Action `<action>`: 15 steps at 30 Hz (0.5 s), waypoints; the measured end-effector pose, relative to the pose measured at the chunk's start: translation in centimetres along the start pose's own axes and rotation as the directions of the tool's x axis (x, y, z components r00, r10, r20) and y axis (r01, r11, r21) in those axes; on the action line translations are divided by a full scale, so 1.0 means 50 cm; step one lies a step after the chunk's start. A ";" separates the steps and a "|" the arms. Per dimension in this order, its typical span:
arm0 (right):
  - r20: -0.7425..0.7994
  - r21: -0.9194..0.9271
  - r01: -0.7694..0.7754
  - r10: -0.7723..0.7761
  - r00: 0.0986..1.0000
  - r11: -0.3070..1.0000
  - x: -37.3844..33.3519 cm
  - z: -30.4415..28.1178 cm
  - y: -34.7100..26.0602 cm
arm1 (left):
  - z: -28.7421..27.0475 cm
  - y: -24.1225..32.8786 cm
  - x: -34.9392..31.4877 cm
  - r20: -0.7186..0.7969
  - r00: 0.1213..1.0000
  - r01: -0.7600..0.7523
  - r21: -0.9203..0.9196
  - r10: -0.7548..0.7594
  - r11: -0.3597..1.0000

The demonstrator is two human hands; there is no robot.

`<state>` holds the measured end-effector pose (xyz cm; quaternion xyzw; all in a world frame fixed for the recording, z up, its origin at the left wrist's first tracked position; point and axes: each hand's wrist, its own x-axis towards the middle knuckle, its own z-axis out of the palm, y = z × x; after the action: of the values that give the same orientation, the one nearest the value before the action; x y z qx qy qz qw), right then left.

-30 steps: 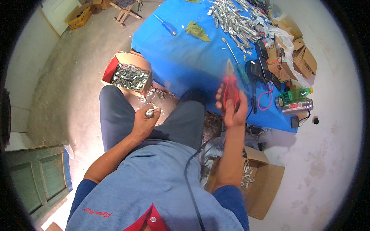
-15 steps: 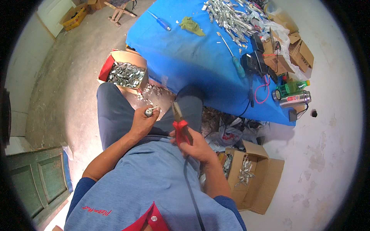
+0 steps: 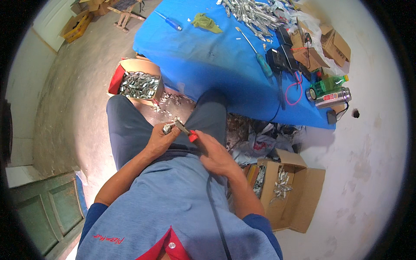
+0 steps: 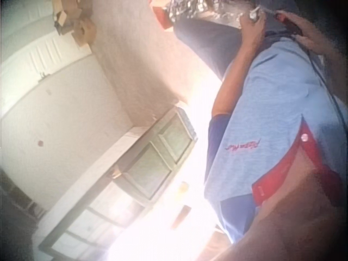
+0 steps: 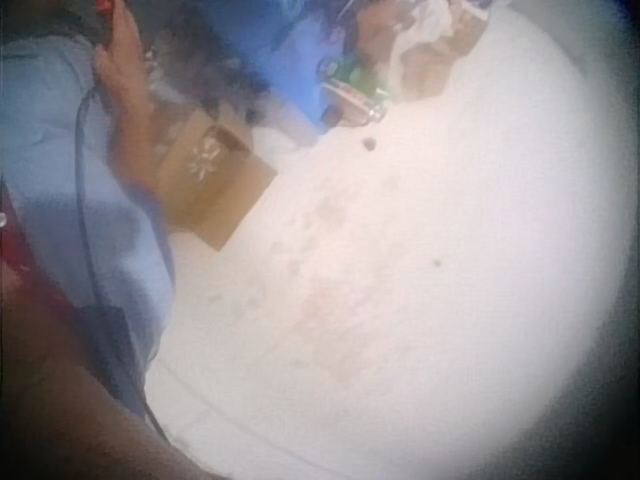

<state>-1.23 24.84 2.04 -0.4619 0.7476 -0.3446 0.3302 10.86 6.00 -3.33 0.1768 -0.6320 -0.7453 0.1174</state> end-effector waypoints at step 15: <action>-0.023 -0.041 0.012 -0.013 1.000 0.999 -0.009 -0.001 0.000 | -0.003 0.009 -0.007 0.155 0.972 0.201 -0.160 -0.176 0.967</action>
<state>-1.09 25.25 2.14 -0.4693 0.7552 -0.3368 0.3098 11.22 5.94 -2.87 0.1729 -0.5513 -0.8160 0.0165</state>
